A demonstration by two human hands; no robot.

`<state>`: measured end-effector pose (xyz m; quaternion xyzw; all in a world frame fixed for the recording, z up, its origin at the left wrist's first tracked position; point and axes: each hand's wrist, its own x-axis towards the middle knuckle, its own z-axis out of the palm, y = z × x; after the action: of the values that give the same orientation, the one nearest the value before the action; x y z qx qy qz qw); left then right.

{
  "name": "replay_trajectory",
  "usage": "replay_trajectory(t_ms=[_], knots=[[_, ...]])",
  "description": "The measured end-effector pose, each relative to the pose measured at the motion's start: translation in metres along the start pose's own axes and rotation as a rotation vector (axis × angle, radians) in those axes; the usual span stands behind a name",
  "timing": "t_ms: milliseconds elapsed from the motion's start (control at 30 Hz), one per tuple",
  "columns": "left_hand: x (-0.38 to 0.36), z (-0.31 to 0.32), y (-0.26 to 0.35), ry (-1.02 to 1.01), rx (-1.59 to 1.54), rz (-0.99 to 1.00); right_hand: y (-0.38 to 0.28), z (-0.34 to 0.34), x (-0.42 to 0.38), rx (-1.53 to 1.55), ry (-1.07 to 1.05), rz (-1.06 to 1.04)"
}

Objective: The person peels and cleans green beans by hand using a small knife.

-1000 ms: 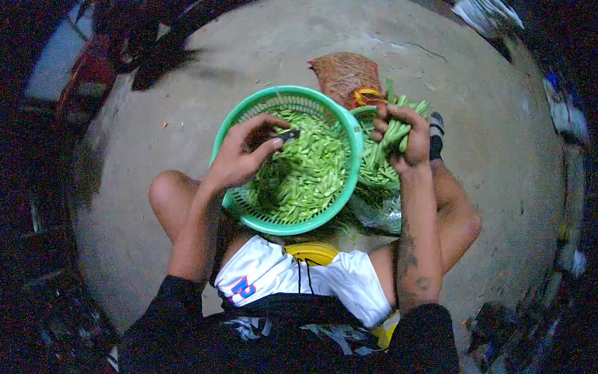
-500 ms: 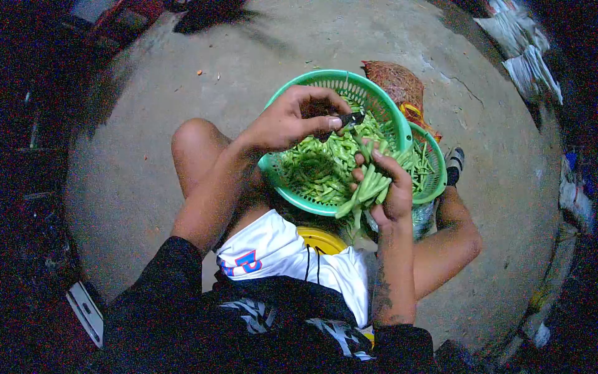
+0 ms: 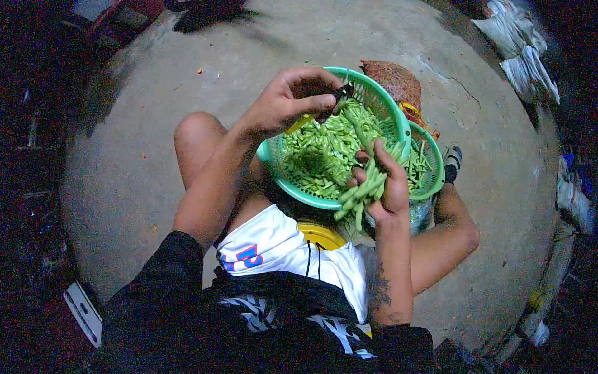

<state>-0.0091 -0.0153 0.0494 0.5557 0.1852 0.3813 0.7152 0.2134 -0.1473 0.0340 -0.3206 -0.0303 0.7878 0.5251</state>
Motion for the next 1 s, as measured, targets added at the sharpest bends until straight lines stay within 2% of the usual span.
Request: replay_trajectory(t_ms=[67,133,200,267,300,400,600,733,867,933,1000], knots=[[0.001,0.000,-0.005,-0.089,-0.013,-0.007,0.002,-0.001,-0.011,-0.058,0.025,0.017],[0.000,0.004,-0.006,-0.092,0.038,-0.030,0.001,-0.009,-0.023,-0.170,-0.103,0.078],[-0.001,0.006,-0.007,-0.137,0.128,-0.081,0.006,-0.006,-0.031,-0.182,-0.060,0.063],[-0.001,0.008,-0.008,-0.121,0.155,-0.092,0.011,0.006,-0.039,-0.423,0.227,-0.171],[-0.001,0.008,-0.009,-0.153,0.184,-0.123,0.012,0.008,-0.041,-0.491,0.255,-0.254],[-0.003,0.010,-0.016,-0.188,0.258,-0.194,0.014,0.002,-0.044,-0.585,0.318,-0.334],[-0.001,0.017,-0.033,-0.290,0.226,-0.271,0.017,0.008,-0.055,-0.668,0.359,-0.353],[0.001,0.020,-0.036,-0.359,0.300,-0.226,0.016,0.002,-0.055,-0.660,0.372,-0.356],[0.003,0.003,-0.033,-0.340,0.241,-0.274,0.014,-0.003,-0.058,-0.604,0.378,-0.327],[0.004,-0.009,-0.033,-0.241,0.204,-0.308,0.012,-0.010,-0.059,-0.559,0.368,-0.334],[0.006,-0.008,-0.034,-0.271,0.227,-0.317,0.012,-0.013,-0.057,-0.579,0.359,-0.343]])
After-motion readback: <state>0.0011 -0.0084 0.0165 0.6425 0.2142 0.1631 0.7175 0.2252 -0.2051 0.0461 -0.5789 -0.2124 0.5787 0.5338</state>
